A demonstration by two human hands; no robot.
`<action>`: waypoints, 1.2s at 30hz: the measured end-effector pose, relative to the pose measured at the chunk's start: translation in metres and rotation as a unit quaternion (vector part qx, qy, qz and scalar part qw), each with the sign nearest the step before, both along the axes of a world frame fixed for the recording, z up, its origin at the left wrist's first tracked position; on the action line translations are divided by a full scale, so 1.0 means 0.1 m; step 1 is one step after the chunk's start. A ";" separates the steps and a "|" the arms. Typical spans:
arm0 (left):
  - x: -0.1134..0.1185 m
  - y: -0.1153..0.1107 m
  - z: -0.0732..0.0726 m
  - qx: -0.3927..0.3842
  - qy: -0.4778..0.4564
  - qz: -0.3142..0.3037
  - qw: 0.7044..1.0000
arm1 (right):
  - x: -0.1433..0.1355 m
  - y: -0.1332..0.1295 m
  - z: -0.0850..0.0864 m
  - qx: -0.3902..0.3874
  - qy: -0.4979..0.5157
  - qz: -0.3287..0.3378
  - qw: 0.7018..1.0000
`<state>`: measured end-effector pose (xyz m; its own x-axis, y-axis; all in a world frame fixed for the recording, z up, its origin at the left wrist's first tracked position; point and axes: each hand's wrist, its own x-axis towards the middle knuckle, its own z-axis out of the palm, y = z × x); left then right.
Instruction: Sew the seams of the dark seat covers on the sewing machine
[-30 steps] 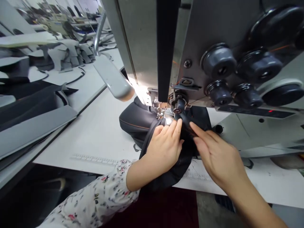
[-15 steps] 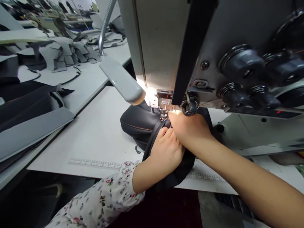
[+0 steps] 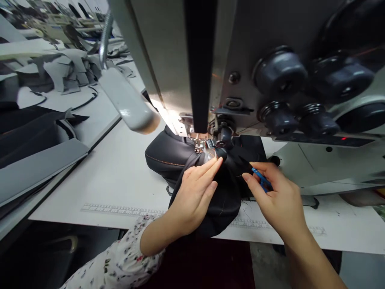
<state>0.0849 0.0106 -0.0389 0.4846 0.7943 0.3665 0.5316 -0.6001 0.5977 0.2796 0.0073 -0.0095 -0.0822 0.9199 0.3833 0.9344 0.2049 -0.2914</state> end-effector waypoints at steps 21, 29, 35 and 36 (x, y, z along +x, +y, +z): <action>-0.21 -0.02 -0.24 0.041 -0.084 -0.071 0.993 | 0.06 -0.01 -0.22 0.053 0.100 0.097 0.989; -0.25 0.02 -0.25 0.091 -0.050 -0.099 0.990 | 0.02 -0.03 -0.48 0.097 0.341 -0.015 0.935; -0.13 -0.08 -0.20 0.126 -0.013 0.016 0.992 | 0.18 -0.25 -0.48 0.072 0.313 -0.039 0.946; -0.08 -0.09 -0.21 0.141 0.011 0.015 0.990 | 0.21 -0.25 -0.40 0.063 0.237 -0.011 0.969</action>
